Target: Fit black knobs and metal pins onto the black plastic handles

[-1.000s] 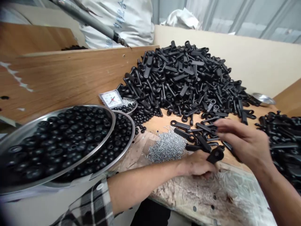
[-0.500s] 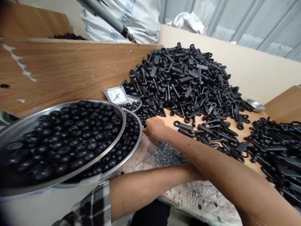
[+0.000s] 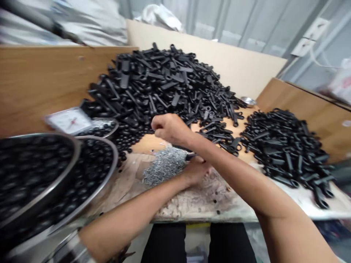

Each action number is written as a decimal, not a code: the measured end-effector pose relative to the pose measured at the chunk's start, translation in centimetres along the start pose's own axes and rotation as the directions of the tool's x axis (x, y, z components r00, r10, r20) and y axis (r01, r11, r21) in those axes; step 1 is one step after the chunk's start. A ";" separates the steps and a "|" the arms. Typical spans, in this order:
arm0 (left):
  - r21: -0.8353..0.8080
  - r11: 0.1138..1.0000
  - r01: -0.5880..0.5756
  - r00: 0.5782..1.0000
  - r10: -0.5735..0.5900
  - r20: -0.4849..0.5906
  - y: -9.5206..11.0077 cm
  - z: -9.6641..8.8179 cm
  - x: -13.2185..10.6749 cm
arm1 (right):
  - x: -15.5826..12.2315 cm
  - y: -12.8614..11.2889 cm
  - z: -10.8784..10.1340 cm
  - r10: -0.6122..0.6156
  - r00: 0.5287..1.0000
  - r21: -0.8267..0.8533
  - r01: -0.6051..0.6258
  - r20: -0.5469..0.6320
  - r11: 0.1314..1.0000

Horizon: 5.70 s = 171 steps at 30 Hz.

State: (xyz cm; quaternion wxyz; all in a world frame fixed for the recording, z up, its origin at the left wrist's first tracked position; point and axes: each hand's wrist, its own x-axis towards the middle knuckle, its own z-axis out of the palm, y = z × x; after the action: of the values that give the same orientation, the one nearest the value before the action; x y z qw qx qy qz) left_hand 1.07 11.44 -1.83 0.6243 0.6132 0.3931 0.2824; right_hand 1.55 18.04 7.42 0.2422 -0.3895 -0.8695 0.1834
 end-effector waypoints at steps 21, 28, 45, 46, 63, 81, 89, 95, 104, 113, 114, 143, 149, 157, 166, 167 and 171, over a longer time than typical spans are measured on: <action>-0.070 0.998 0.009 0.991 -0.018 -0.130 0.4 -0.9 0.6 | -19.6 11.3 -0.9 0.247 0.964 0.009 -0.248 -0.096 0.969; -0.284 0.946 0.156 0.967 -0.087 0.241 1.7 -1.5 0.1 | -19.7 11.9 -2.1 0.377 0.899 0.571 -0.193 -0.224 0.798; -0.333 0.943 -0.004 0.993 -0.035 -0.109 0.5 -0.7 0.9 | -19.8 8.9 -1.5 0.570 0.818 0.893 -0.196 -0.078 0.404; -0.356 0.934 -0.015 0.993 -0.028 -0.115 0.4 -0.7 1.0 | -19.9 8.3 -1.4 0.540 0.840 0.866 -0.238 -0.043 0.440; -0.363 0.889 -0.278 0.960 0.246 -0.134 3.4 -6.3 0.7 | -20.5 8.9 -0.5 0.582 0.798 0.679 -0.340 -0.159 0.651; -0.021 0.928 -0.372 0.884 0.347 -0.315 6.3 -9.3 -1.8 | -20.2 8.2 -0.9 0.542 0.784 0.646 -0.249 -0.303 0.722; -0.324 0.860 -0.394 0.918 0.354 -0.178 5.6 -9.0 -1.3 | -20.6 8.8 -0.7 0.552 0.788 0.653 -0.269 -0.273 0.708; -0.448 0.849 -0.280 0.956 0.288 -0.054 4.3 -6.0 -0.4 | -19.7 9.5 -0.5 0.665 0.706 0.719 -0.328 -0.244 0.613; -0.444 0.893 -0.076 0.996 0.089 0.009 2.1 -2.6 0.1 | -14.9 7.6 -1.8 0.600 0.795 0.928 -0.157 -0.084 0.338; -0.418 0.903 -0.104 0.991 0.056 -0.125 2.2 -1.5 -0.4 | -16.8 8.4 -1.2 0.508 0.859 0.990 -0.010 -0.064 0.142; -0.415 0.904 -0.107 0.990 0.056 -0.133 2.3 -1.5 -0.5 | -16.8 8.3 -1.2 0.497 0.866 0.992 -0.011 -0.055 0.129; 0.014 0.956 -0.292 0.910 0.282 -0.303 0.9 0.1 -1.2 | -16.7 7.0 -0.7 0.553 0.833 0.998 -0.042 0.008 0.049; 0.124 0.940 -0.317 0.906 0.339 -0.255 0.3 -0.1 -1.0 | -17.1 7.6 -0.6 0.572 0.820 0.994 -0.083 0.025 0.075; 0.555 0.674 -0.487 0.748 0.651 -0.133 -0.8 0.0 -0.7 | -17.0 7.1 -0.6 0.598 0.798 0.995 -0.101 0.079 0.003; 0.567 0.706 -0.424 0.814 0.572 -0.104 -0.8 -0.4 -0.3 | -16.9 8.3 -0.7 0.561 0.817 0.982 -0.186 0.135 0.033; 0.555 0.732 -0.395 0.827 0.546 -0.131 -0.8 -0.3 -0.3 | -17.3 8.3 -0.8 0.540 0.829 0.978 -0.202 0.145 0.048; 0.499 0.814 -0.298 0.922 0.381 -0.071 -1.1 -0.3 -0.2 | -20.6 8.0 -2.3 0.535 0.842 0.971 -0.180 0.068 0.158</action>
State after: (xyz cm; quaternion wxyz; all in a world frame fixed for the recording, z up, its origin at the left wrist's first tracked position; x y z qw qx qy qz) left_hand 0.56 11.40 -2.87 0.3572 0.7826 0.3853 0.3340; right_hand 19.46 7.56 -0.52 0.4999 -0.3801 -0.4097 0.6616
